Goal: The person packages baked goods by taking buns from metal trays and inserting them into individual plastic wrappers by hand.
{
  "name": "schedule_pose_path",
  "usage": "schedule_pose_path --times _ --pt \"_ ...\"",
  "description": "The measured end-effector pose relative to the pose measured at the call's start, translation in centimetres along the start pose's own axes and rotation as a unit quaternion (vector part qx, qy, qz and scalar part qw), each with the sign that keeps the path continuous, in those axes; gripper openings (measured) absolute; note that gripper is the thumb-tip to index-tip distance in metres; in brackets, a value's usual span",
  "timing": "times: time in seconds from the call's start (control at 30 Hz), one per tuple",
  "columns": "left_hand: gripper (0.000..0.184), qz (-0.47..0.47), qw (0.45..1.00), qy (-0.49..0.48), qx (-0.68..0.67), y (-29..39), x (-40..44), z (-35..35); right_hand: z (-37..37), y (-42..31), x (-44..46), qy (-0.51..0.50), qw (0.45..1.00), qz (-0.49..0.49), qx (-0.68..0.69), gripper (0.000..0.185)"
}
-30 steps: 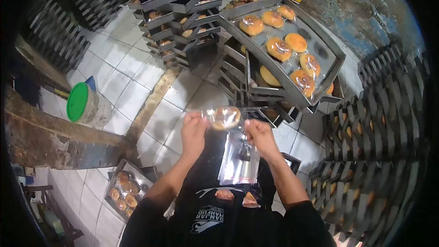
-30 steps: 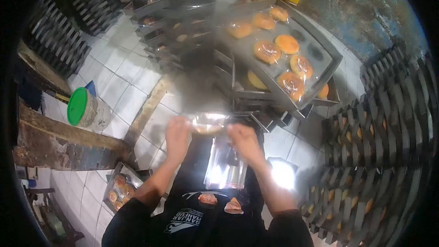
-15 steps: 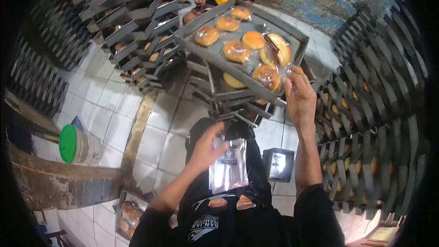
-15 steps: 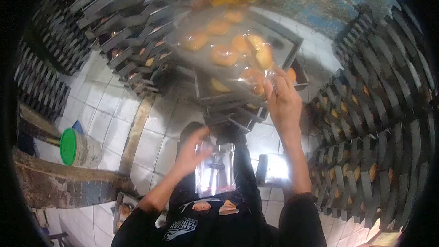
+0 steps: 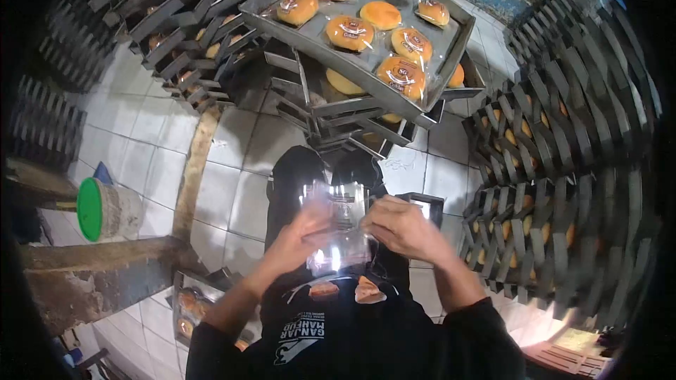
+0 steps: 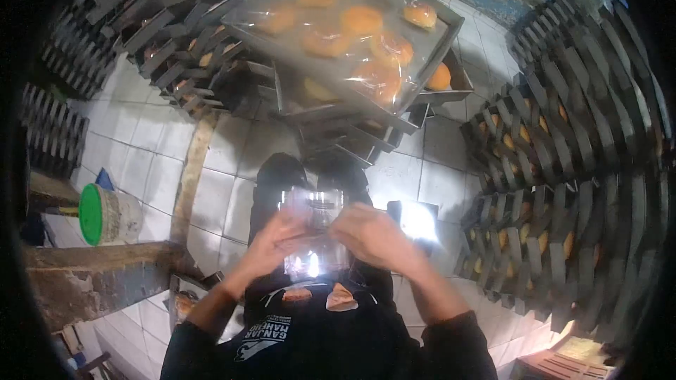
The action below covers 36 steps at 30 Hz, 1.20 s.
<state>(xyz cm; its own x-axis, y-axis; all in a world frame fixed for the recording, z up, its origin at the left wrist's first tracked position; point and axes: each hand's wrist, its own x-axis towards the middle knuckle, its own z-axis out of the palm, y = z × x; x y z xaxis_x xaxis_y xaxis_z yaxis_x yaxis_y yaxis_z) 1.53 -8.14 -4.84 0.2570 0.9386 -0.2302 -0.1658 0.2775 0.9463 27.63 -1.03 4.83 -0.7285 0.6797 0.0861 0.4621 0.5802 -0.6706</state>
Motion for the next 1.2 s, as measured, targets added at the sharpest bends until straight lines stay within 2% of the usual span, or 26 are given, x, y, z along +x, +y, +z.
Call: schedule_pose_path --times 0.03,0.07,0.13,0.17,0.2,0.27,0.33,0.43,0.5,0.6,0.7,0.77,0.87,0.93,0.97,1.0,1.03,1.07,1.1,1.2 --pt "0.024 -0.036 0.994 -0.074 0.070 1.0 0.4 -1.4 -2.9 -1.0 1.2 -0.079 0.996 0.010 0.037 0.018" --pt "0.018 -0.070 0.976 -0.146 0.143 2.0 0.9 -2.3 -6.1 -1.3 3.0 -0.108 0.994 -0.009 0.035 0.033" --pt "0.017 -0.094 0.995 0.000 -0.019 1.6 1.2 -2.5 -12.0 -0.4 8.3 0.023 0.990 0.049 -0.132 0.046" --pt "0.020 -0.050 0.995 0.061 -0.055 0.3 2.0 -3.4 -15.1 0.1 11.0 0.080 0.972 0.092 -0.203 0.053" --pt "0.021 -0.030 0.989 0.108 -0.098 0.9 3.0 -4.0 -17.5 1.2 15.1 0.183 0.952 0.096 -0.226 0.047" --pt "0.025 0.007 0.959 0.207 -0.191 2.0 3.7 -4.9 -22.1 9.4 23.1 0.230 0.954 0.056 -0.184 0.045" --pt "0.028 0.007 0.938 0.234 -0.255 1.7 4.2 -6.2 -25.0 19.8 30.0 0.128 0.976 0.155 -0.082 0.054" --pt "0.030 0.006 0.925 0.258 -0.278 0.3 3.2 -8.3 -22.2 17.4 32.5 0.087 0.919 0.276 -0.267 0.068" --pt "0.031 0.036 0.918 0.299 -0.260 -1.1 2.8 -9.4 -21.7 18.2 32.9 0.039 0.893 0.338 -0.293 0.073" --pt "0.029 0.049 0.903 0.337 -0.263 0.2 3.2 -9.5 -21.3 15.3 29.8 0.087 0.956 0.251 -0.120 0.075" --pt "0.027 0.058 0.900 0.305 -0.305 1.3 5.7 -9.3 -19.3 19.1 27.8 0.143 0.984 0.106 0.014 0.062" --pt "0.024 0.062 0.888 0.286 -0.355 2.4 7.3 -9.1 -18.9 14.0 26.4 0.169 0.975 0.108 0.097 0.050" --pt "0.020 0.070 0.857 0.277 -0.429 4.3 9.6 -8.9 -16.4 2.8 22.1 0.255 0.950 0.046 0.176 0.050" --pt "0.018 0.079 0.851 0.258 -0.450 3.2 11.8 -9.4 -11.2 -2.0 18.5 0.236 0.922 0.060 0.301 0.052" --pt "0.022 0.098 0.855 0.239 -0.450 3.4 12.3 -9.0 -8.1 -2.5 16.5 0.197 0.938 0.076 0.274 0.052" --pt "0.025 0.088 0.853 0.240 -0.455 3.7 12.8 -8.5 -4.0 -2.8 14.9 0.202 0.955 0.042 0.213 0.049" --pt "0.028 0.076 0.852 0.240 -0.459 3.9 13.3 -7.8 0.0 -2.8 13.2 0.183 0.963 0.059 0.188 0.045" --pt "0.031 0.062 0.850 0.241 -0.463 4.2 13.7 -7.0 2.1 -2.8 12.3 0.206 0.974 -0.091 0.008 0.044" --pt "0.039 0.053 0.862 0.268 -0.427 6.5 12.7 -5.2 4.2 -1.2 11.7 0.214 0.965 -0.149 -0.040 0.048" --pt "0.039 0.061 0.880 0.214 -0.419 8.5 10.3 -2.3 4.7 1.6 11.1 0.313 0.926 -0.150 -0.149 0.051"
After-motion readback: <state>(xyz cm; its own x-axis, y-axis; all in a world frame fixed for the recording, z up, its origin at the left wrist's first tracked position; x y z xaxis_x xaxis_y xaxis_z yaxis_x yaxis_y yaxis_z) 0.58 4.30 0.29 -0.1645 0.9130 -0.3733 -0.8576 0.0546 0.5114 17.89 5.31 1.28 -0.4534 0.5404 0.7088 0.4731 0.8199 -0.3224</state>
